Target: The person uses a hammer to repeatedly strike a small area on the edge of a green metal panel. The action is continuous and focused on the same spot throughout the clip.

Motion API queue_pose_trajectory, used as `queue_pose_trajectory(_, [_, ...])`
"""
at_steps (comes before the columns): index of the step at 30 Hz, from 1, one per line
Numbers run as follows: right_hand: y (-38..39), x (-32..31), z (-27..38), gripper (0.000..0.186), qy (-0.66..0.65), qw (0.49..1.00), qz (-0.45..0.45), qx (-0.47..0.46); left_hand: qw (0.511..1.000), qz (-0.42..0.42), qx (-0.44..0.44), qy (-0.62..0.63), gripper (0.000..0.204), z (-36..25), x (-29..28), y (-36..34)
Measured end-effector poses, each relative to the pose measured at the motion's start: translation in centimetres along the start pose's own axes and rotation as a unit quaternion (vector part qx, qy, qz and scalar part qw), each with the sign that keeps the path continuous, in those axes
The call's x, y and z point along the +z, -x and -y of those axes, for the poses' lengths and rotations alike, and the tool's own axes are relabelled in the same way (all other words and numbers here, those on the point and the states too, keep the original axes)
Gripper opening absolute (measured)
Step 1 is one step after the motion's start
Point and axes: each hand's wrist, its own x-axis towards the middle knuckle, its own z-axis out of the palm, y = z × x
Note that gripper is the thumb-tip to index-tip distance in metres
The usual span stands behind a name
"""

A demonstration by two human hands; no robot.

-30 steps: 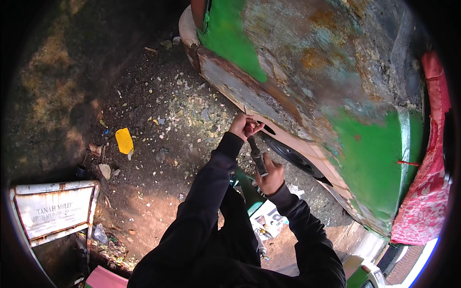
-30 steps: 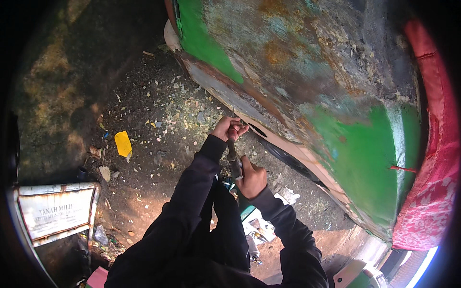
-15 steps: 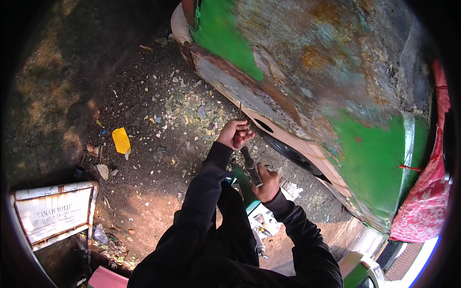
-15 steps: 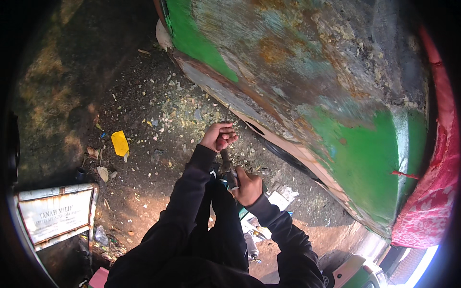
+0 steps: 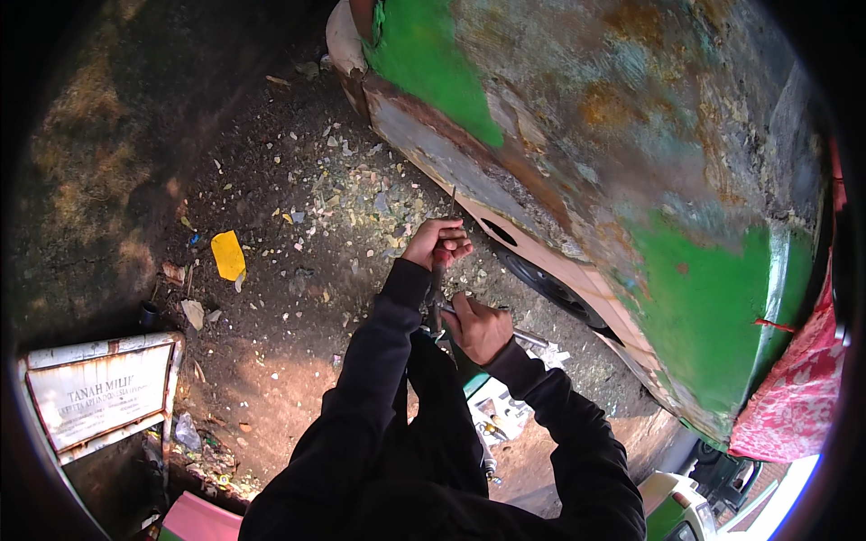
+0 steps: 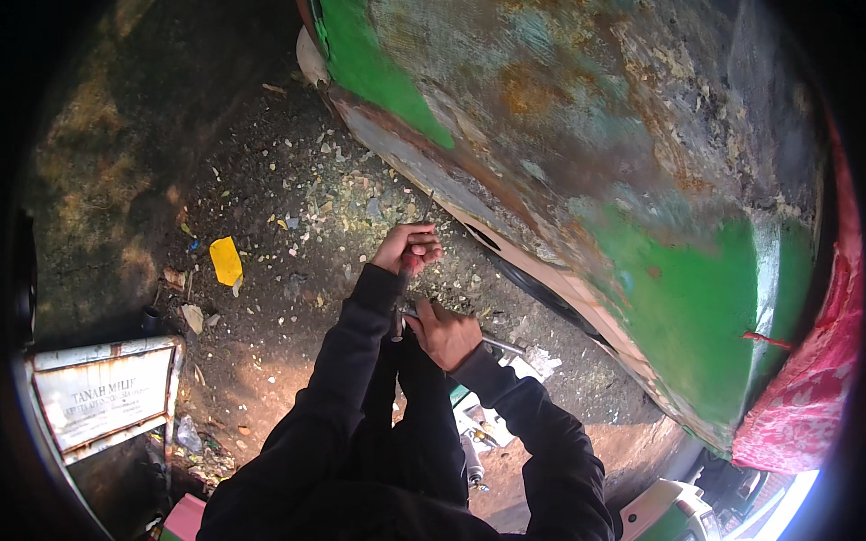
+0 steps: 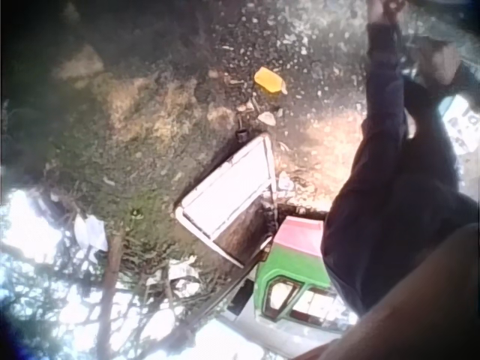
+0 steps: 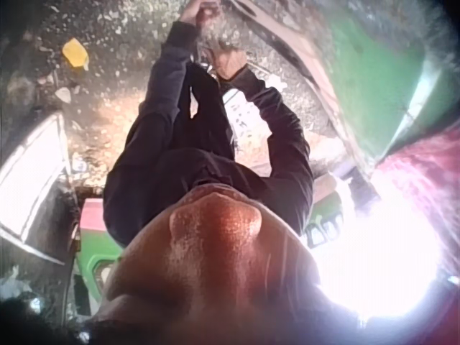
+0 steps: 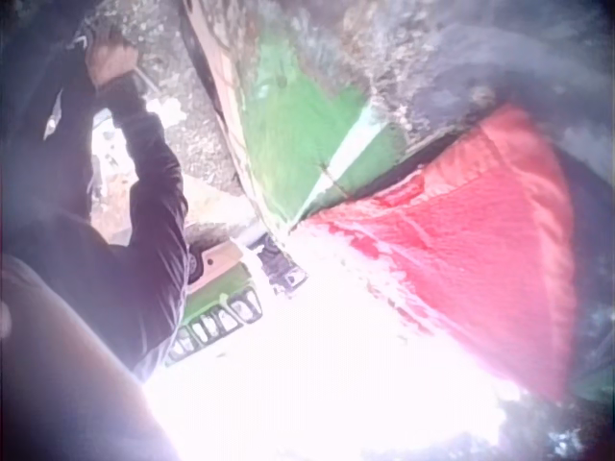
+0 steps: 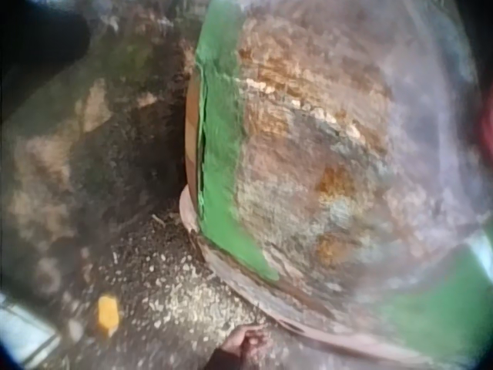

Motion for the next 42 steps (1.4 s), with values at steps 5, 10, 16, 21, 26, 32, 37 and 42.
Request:
queue_pose_trajectory(5, [0.4, -1.0, 1.4, 0.022, -0.056, 0.991, -0.058, -0.108, 0.999, 0.028, -0.02, -0.002, 0.042, -0.1, -0.9, -0.4])
queue_pose_trajectory(10, [-0.1, -1.0, 0.3, 0.022, -0.036, 0.999, 0.017, -0.014, 0.998, 0.038, -0.03, 0.048, 0.039, -0.6, -1.2, -0.8])
queue_pose_trajectory(16, [-0.9, -1.7, -0.2, 0.017, -0.04, 0.998, -0.024, -0.036, 0.995, -0.093, 0.021, 0.021, 0.029, -0.7, 1.2, -1.1])
queue_pose_trajectory(21, [-0.5, -3.3, 0.2, 0.017, -0.074, 0.994, -0.058, -0.05, 0.996, -0.083, 0.023, 0.014, 0.026, -0.7, 2.1, -1.2])
queue_pose_trajectory(26, [-0.7, -2.3, -0.4, 0.019, -0.049, 0.998, -0.046, 0.005, 0.996, -0.076, 0.014, 0.033, 0.022, -1.0, 2.3, -2.6])
queue_pose_trajectory(32, [-0.9, -1.5, -1.9, 0.021, -0.02, 0.997, -0.065, 0.028, 0.994, -0.101, -0.009, 0.042, 0.023, -0.8, 2.5, -3.2])
queue_pose_trajectory(37, [0.2, -3.1, -1.1, 0.024, -0.13, 0.988, -0.074, 0.035, 0.995, -0.084, 0.017, 0.046, 0.02, -1.4, 1.2, -3.5])
queue_pose_trajectory(42, [-0.7, -2.8, -1.7, 0.036, -0.098, 0.991, -0.069, 0.066, 0.997, -0.068, 0.012, 0.025, 0.022, -1.4, 1.6, -3.0])
